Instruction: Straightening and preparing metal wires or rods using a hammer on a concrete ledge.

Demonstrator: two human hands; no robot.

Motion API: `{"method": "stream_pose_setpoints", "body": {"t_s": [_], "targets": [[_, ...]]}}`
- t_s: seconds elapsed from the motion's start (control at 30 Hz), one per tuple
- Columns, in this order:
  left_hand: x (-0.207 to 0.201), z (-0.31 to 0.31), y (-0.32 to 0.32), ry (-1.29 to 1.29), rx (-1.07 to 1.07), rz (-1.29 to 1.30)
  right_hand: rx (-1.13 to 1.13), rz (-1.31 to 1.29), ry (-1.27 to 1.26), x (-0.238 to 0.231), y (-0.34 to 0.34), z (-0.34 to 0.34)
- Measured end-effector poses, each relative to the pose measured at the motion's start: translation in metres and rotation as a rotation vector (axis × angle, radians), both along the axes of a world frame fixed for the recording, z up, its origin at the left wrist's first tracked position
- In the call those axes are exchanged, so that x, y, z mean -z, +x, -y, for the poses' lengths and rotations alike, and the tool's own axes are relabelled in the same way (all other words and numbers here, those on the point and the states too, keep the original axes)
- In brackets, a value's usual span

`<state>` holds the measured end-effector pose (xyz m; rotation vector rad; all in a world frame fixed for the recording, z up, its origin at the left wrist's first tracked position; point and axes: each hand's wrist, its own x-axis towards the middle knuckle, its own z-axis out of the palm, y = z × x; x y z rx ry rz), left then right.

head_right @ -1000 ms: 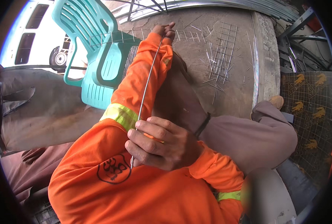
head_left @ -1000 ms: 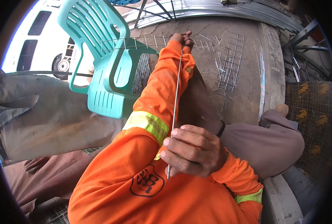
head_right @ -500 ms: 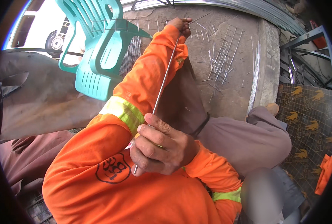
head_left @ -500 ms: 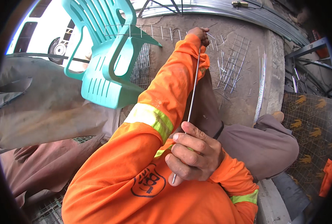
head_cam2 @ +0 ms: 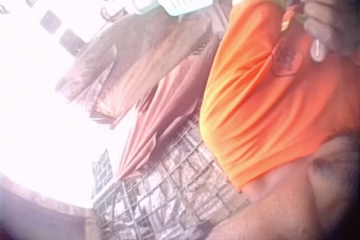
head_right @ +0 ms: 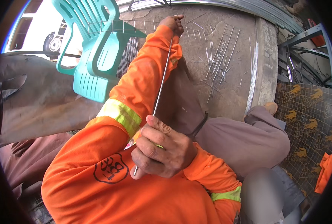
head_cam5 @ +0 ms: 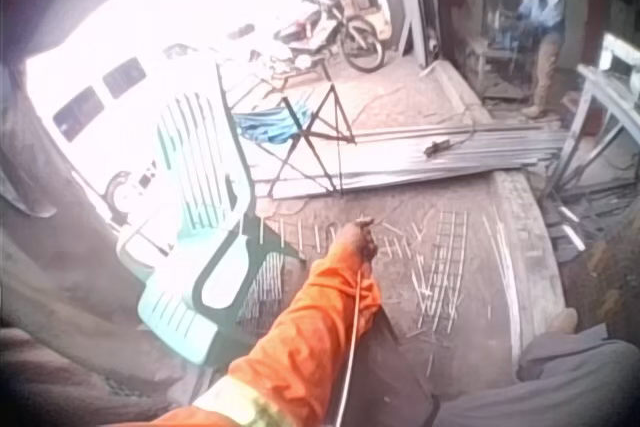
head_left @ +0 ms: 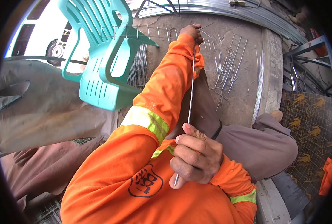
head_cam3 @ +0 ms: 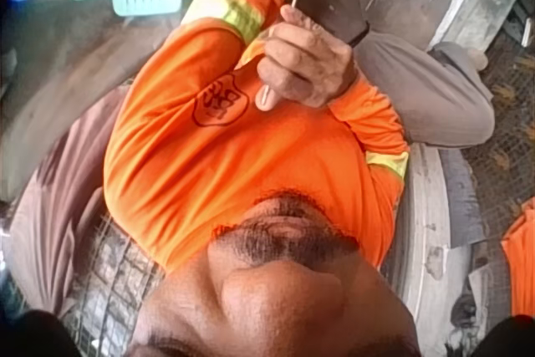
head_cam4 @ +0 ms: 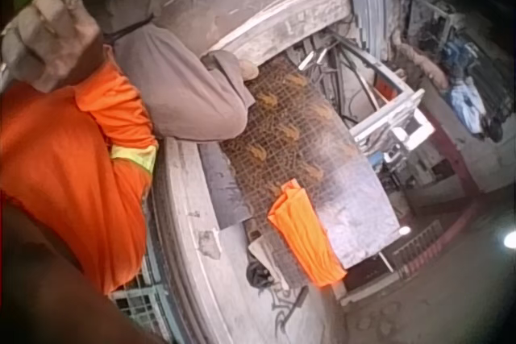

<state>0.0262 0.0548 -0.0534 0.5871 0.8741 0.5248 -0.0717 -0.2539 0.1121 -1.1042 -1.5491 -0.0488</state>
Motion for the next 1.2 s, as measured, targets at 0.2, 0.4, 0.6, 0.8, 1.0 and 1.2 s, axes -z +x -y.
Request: {"method": "stream_pose_setpoints", "body": {"t_s": [0.2, 0.4, 0.6, 0.8, 1.0, 1.2], "targets": [[0.026, -0.025, -0.009, -0.065, -0.056, 0.184, -0.005, -0.034, 0.005, -0.003, -0.001, -0.001], [0.009, -0.01, -0.008, 0.002, -0.101, 0.121, -0.006, -0.041, -0.022, -0.001, 0.002, 0.0], [0.006, -0.016, -0.017, 0.079, -0.061, 0.087, -0.055, -0.053, -0.087, -0.001, 0.001, 0.005], [0.003, -0.019, -0.021, -0.036, -0.086, 0.141, -0.092, -0.072, -0.025, 0.012, 0.0, 0.007], [0.002, -0.02, -0.021, -0.105, -0.137, 0.217, 0.038, -0.117, 0.028, 0.012, 0.001, 0.013], [0.006, -0.018, -0.026, -0.098, -0.108, 0.239, 0.048, -0.046, 0.106, 0.009, 0.0, 0.021]]}}
